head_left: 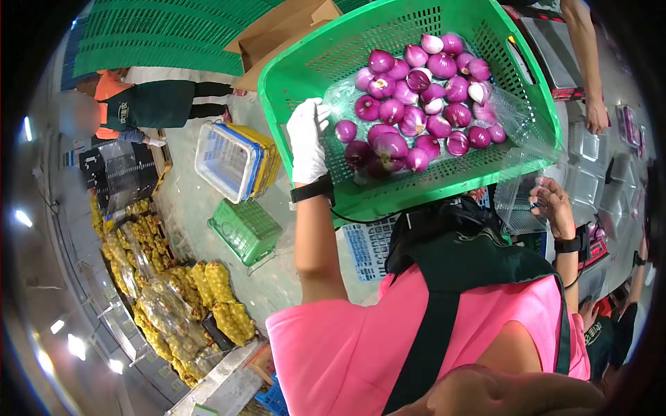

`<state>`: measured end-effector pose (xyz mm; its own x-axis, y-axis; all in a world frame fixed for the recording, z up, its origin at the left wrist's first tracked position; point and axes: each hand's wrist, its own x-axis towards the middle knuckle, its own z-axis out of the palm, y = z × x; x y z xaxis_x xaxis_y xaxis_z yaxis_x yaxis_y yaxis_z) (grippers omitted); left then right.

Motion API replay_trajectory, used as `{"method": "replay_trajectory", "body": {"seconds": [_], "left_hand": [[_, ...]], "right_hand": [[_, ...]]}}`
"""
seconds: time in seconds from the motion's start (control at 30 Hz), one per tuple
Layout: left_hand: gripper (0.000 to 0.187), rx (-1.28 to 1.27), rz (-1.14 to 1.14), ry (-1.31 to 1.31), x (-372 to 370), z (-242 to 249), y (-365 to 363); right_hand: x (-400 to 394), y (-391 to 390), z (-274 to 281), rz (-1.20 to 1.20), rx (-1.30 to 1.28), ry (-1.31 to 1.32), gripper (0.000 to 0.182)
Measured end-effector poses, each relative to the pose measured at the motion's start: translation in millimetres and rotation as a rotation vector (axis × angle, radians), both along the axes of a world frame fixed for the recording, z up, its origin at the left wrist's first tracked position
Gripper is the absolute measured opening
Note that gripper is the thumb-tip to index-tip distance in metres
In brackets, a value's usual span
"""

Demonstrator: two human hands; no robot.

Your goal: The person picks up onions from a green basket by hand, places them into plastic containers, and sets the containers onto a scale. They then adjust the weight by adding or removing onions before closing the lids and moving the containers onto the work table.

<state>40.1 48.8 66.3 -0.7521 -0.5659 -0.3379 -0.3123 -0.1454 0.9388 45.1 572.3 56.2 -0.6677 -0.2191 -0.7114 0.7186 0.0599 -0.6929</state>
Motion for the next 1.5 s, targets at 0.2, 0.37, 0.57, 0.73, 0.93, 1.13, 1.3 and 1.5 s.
{"method": "replay_trajectory", "body": {"seconds": [0.2,0.37,0.57,0.73,0.93,1.13,1.3,1.5], "left_hand": [[0.026,-0.01,0.128,0.003,-24.3,-23.4,-22.6],[0.02,-0.001,0.159,0.02,-57.9,-36.7,-27.8],[0.022,-0.29,-0.201,0.029,-101.8,-124.9,14.1],[0.071,-0.977,-0.25,-0.215,-136.5,-198.6,58.1],[0.019,0.183,-0.123,-0.101,-121.3,-192.4,8.3],[0.027,-0.542,-0.645,-0.298,-86.6,-284.9,-68.4],[0.062,-0.153,-0.388,-0.047,-68.2,-274.4,-4.1],[0.072,0.169,-0.042,-0.212,-63.2,-239.6,-17.8]], "right_hand": [[5.3,0.3,7.4,-0.009,0.0,0.021,0.03],[21.6,3.4,7.1,-0.065,-0.043,0.063,0.034],[34.8,-16.7,17.5,-0.133,0.046,0.046,0.032],[51.4,-22.4,27.7,-0.198,0.057,0.071,0.032],[68.3,-23.0,22.7,-0.265,0.025,0.072,0.032],[67.3,-16.6,6.3,-0.216,-0.062,0.129,0.04],[66.5,-18.0,17.9,-0.242,0.009,0.147,0.042],[65.4,-27.8,36.5,-0.329,0.095,0.157,0.043]]}}
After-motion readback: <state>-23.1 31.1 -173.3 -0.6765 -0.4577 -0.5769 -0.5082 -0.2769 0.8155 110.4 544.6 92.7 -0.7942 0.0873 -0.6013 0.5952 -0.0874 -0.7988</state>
